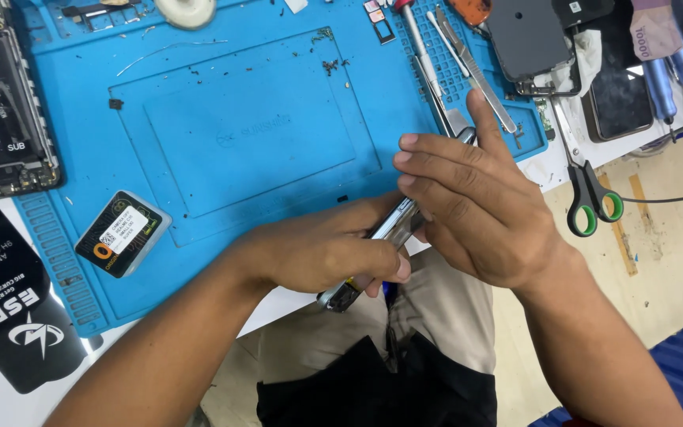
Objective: Testing and installing a replacement screen on a mobile phone
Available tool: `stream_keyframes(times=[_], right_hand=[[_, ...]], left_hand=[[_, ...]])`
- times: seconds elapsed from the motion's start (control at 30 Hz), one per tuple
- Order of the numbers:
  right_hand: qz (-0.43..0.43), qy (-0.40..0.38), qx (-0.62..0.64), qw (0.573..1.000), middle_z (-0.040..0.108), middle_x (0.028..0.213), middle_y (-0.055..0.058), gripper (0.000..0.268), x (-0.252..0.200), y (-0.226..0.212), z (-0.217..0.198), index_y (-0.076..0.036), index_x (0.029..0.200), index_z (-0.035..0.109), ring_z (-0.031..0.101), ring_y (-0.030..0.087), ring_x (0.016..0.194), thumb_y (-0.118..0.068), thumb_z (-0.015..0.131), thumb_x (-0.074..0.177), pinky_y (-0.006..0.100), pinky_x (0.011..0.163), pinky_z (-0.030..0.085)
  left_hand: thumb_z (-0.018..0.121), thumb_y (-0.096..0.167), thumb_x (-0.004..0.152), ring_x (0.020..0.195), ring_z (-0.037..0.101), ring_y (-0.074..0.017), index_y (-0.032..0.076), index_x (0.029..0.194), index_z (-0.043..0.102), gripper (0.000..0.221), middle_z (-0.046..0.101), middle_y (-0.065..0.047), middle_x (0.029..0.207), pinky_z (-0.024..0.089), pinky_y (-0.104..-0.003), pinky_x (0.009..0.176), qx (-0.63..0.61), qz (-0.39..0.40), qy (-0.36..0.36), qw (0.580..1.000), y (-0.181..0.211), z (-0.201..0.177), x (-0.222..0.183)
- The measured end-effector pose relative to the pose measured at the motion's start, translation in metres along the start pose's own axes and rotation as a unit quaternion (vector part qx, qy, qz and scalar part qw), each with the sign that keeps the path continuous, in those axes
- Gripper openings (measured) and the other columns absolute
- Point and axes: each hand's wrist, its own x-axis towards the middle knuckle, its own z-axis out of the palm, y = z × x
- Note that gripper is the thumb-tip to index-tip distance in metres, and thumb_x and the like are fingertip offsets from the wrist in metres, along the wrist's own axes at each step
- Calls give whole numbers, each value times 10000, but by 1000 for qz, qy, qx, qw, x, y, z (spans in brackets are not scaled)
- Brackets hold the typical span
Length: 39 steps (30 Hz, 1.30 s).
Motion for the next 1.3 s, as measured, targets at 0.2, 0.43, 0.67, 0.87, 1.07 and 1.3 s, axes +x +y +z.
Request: stream_keyframes(times=[0.2,0.43,0.67,0.87,1.07,1.3], right_hand=[[-33,62,-29,997,674,1099,360,189,0,2,8,169,1073,671,717,523,1061,0,633,995,741,1062,503],[-24,84,2,996,654,1029,367,195,2,4,13,204,1012,620,725,526,990,27,539,1013,676,1049,527],[138,148,72,977,620,1015,287,232,0,-5,4,87,1019,526,709,429,1034,-58,367,1106,624,1150,545],[122,140,5,983,618,1127,347,172,-2,-12,-12,125,1086,591,695,469,1087,8,467,1067,606,1099,582],[156,222,35,962,643,905,251,210,-28,-23,-19,49,918,586,653,320,724,239,499,930,366,711,572],[299,273,310,860,346,566,104,156,-76,-55,-3,18,714,456,289,179,461,-11,382,849,336,529,220]], left_hand=[[561,250,795,718,666,-233,4,1026,614,342,680,-152,814,529,-339,645,14,31,10,999,-5,-2,2],[573,220,812,708,651,-223,7,1217,511,462,658,-142,932,546,-339,642,-44,55,-10,997,-12,-2,4],[579,230,801,761,633,-226,34,1306,523,545,676,-153,977,528,-345,642,-61,24,-18,998,-11,-2,3],[589,213,786,993,643,-215,66,1348,521,585,637,-135,1033,582,-374,764,-91,-11,1,996,-3,1,-2],[624,259,864,705,555,-171,17,1311,472,531,562,-94,874,474,-311,676,-74,130,-31,988,-11,-1,-2],[692,242,889,1044,627,-206,-21,1399,496,607,562,-131,1374,577,-318,719,-237,224,-5,945,-10,-1,-8]])
